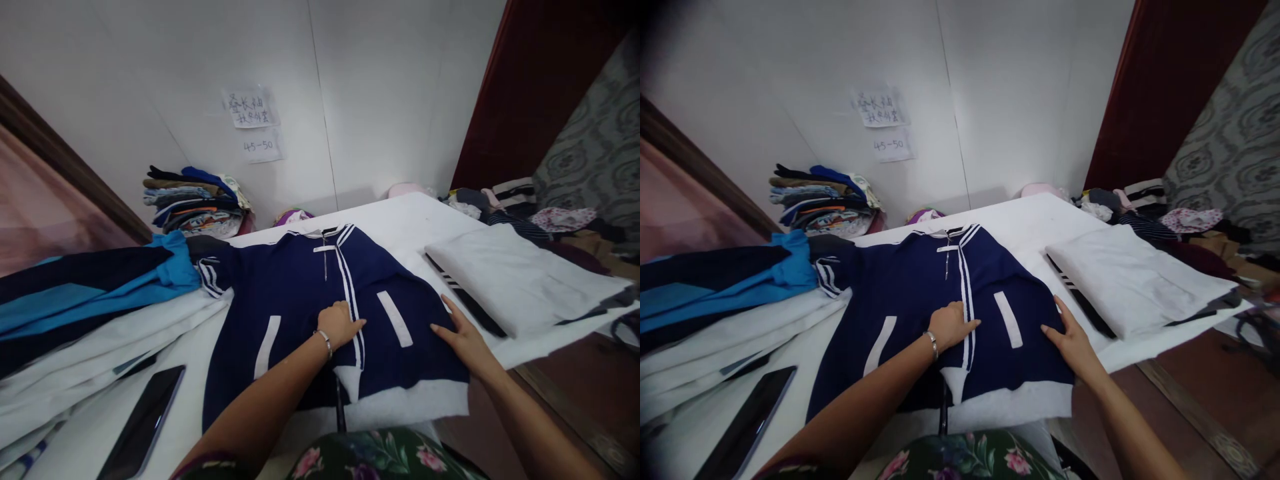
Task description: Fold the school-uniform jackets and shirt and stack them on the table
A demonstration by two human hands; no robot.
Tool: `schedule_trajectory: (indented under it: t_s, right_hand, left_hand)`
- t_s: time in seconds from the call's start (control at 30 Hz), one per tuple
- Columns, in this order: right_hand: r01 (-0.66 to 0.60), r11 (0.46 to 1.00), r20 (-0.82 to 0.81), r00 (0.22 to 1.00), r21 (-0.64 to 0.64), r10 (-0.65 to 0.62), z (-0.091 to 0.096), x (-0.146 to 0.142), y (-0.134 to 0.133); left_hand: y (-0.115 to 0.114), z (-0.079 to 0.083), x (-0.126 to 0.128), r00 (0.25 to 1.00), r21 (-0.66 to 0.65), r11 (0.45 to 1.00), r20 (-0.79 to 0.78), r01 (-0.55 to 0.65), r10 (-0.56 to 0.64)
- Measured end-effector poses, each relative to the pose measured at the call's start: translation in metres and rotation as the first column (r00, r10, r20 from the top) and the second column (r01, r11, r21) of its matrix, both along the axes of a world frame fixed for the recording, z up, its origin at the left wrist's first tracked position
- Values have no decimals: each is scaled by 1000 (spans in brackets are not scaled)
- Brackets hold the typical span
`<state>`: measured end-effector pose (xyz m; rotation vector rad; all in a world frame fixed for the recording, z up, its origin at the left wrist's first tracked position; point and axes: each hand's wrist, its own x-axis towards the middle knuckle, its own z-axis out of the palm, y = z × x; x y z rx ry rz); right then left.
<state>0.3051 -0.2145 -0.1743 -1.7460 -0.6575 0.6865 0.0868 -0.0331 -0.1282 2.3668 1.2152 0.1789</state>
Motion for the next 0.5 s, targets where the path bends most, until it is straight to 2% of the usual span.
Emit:
schedule_trajectory:
  t_s: [0.1,0.2,0.27,0.37,0.4,0.43,0.47,0.5]
  right_hand:
    - [-18,999,-22,1000,30,18,5,-2,-3]
    - [-57,995,-133,989,87,68,12,-4,-7]
    - [-93,987,-183,976,132,117,17,-5,-8]
    - [-120,984,-124,983,135,137,31,-9,-4]
    - [-129,984,-88,986,125,141,37,-12,-2]
    - [-145,983,-63,986,114,153,44,-16,2]
    - [-174,979,-52,982,110,181,50,-22,6]
    - [-220,969,-53,972,115,227,57,-29,12]
  left_hand:
    - [11,-5,3,990,-122,992,130,-37,53]
    - [29,6,-2,973,-262,965,220,-12,71]
    - [47,23,-9,958,-337,942,274,13,85]
    - [89,67,-25,872,-448,894,447,23,201]
    - [106,84,-30,722,-566,822,596,67,352]
    - [124,102,-35,559,-630,764,686,137,465]
    - [141,121,-39,435,-645,746,727,168,531]
    - [157,138,-43,354,-635,757,752,157,556]
